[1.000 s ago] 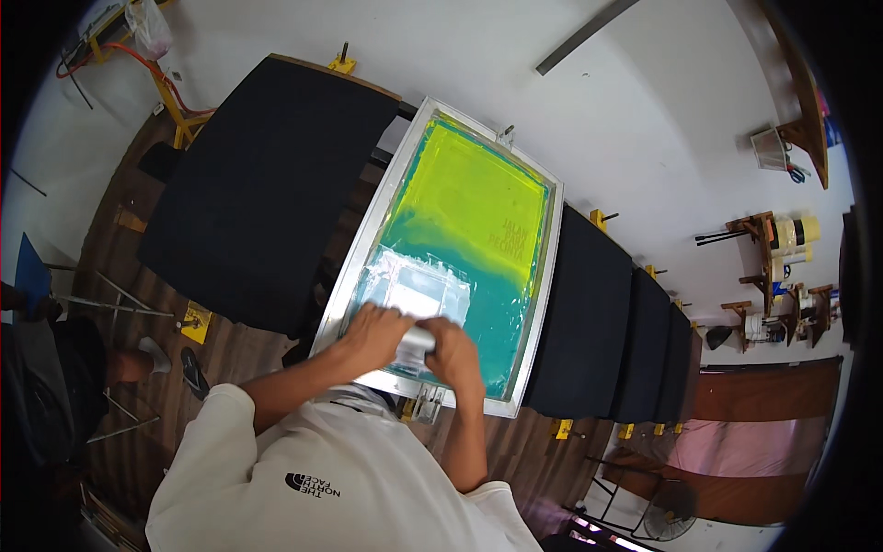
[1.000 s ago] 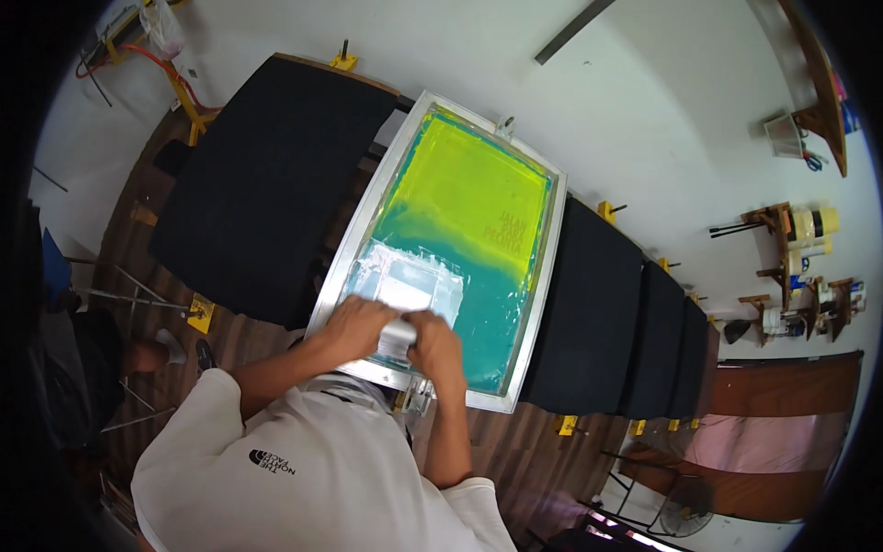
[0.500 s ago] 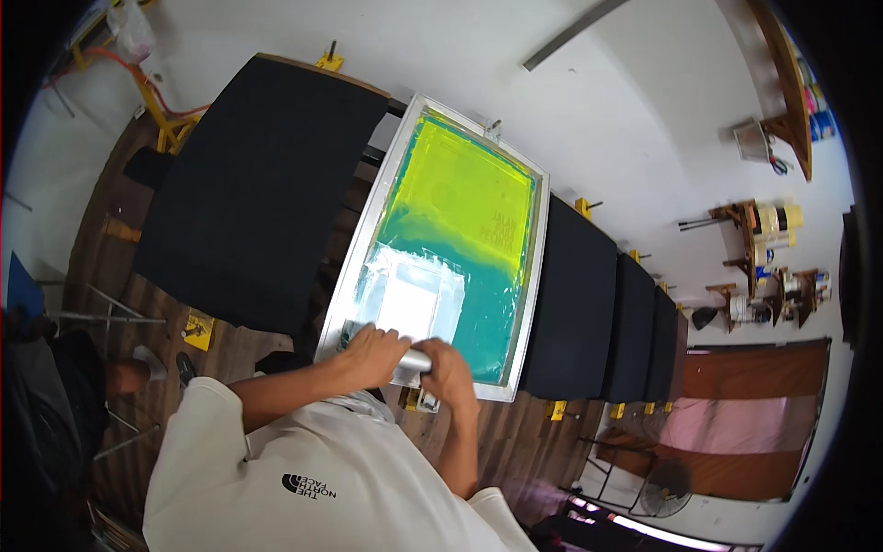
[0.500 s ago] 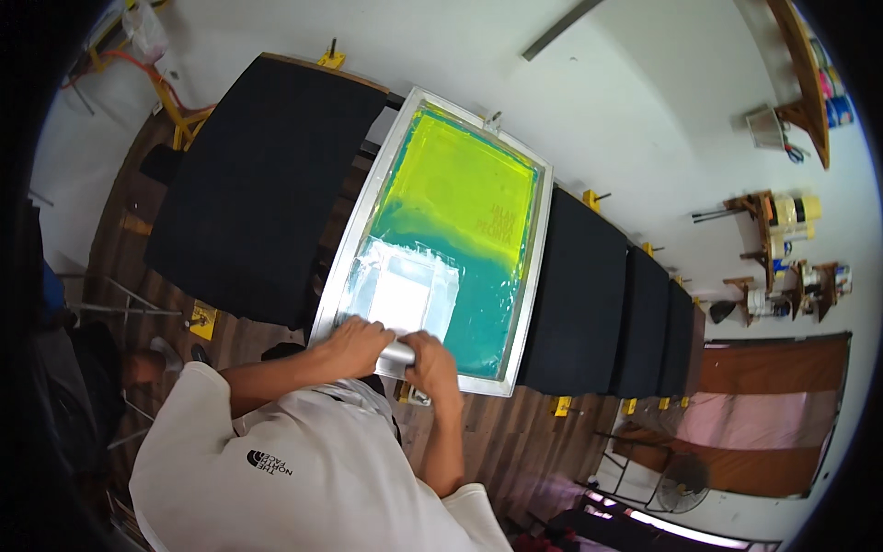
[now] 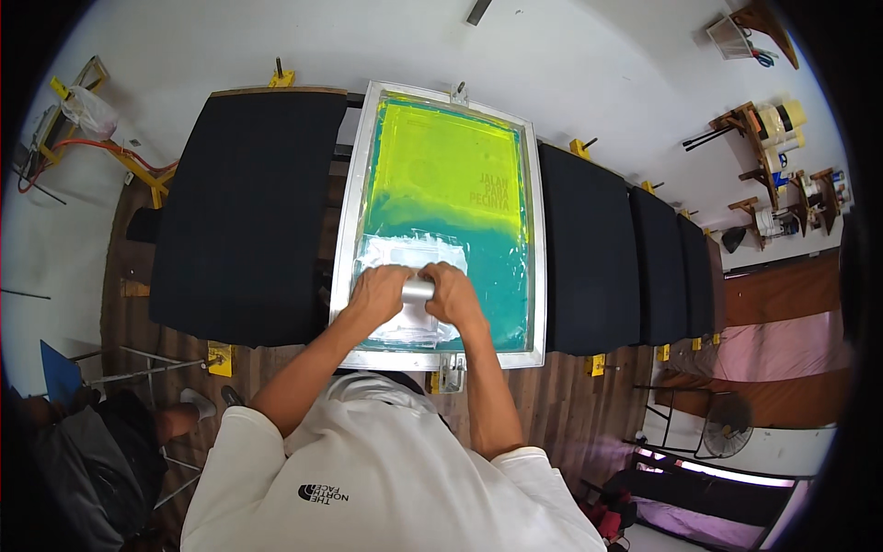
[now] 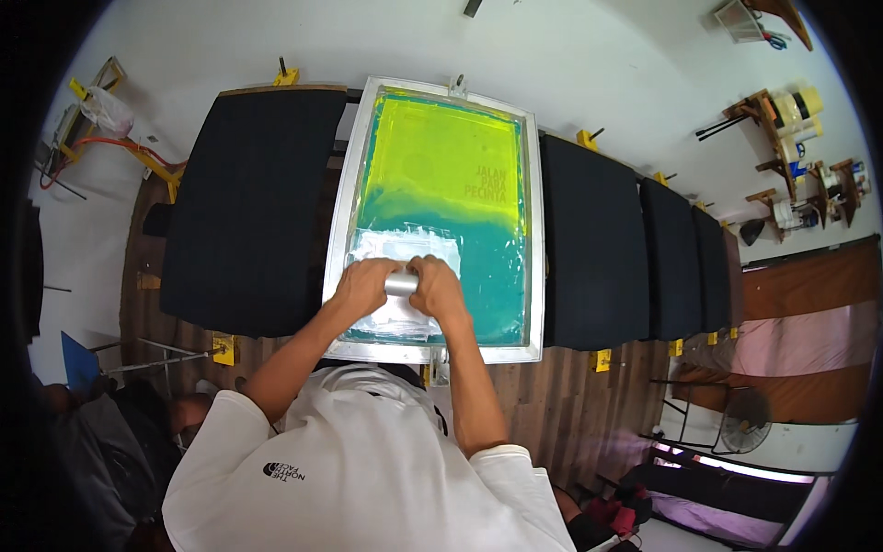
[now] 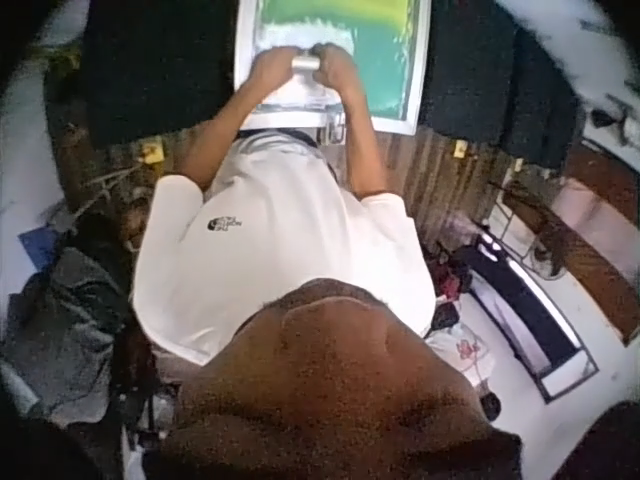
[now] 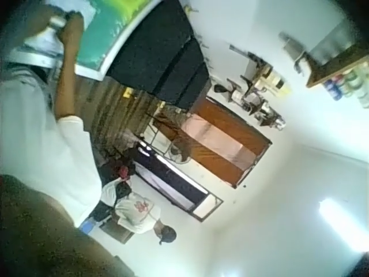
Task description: Using a squeegee to apply ink through a screen printing frame onto a garment.
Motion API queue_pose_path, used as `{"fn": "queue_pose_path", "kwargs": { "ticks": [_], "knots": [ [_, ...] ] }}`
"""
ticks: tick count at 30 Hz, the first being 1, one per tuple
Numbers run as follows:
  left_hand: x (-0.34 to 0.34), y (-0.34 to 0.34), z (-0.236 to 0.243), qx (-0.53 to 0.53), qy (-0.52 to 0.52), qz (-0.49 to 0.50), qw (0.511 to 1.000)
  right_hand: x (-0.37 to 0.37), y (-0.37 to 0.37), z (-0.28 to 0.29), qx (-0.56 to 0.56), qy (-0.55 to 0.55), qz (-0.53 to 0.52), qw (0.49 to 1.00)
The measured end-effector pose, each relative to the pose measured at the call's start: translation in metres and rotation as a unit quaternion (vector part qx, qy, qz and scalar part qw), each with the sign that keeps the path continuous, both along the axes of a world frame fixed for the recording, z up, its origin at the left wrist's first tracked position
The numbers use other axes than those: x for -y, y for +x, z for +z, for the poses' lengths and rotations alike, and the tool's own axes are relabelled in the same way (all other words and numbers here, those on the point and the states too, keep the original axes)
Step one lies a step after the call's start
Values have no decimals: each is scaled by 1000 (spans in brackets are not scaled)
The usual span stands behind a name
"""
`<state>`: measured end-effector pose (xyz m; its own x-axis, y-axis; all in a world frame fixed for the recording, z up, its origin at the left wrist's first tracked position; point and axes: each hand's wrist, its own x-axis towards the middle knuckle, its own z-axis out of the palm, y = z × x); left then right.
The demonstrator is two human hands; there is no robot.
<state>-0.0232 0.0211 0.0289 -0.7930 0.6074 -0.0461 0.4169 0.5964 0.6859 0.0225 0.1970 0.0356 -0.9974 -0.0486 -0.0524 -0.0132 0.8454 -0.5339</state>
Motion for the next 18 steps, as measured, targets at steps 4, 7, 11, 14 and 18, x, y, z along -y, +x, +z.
{"fn": "queue_pose_path", "kwargs": {
  "ticks": [4, 7, 11, 14, 18],
  "knots": [
    [15, 41, -4, -6, 42, 5, 999, 13, 39, 7, -4, -29, -1, 1000],
    [24, 70, 0, 7, 28, -1, 1000, 25, 69, 19, 51, -35, -19, 998],
    [29, 72, 23, 85, -34, -55, 994, 22, 76, 33, 114, -33, -5, 993],
    [20, 44, 33, 145, -114, -88, 979, 7, 46, 34, 208, 15, 57, 976],
    [2, 8, 35, 96, -55, -24, 994, -7, 2, 36, 152, 40, 40, 987]
  ]
}}
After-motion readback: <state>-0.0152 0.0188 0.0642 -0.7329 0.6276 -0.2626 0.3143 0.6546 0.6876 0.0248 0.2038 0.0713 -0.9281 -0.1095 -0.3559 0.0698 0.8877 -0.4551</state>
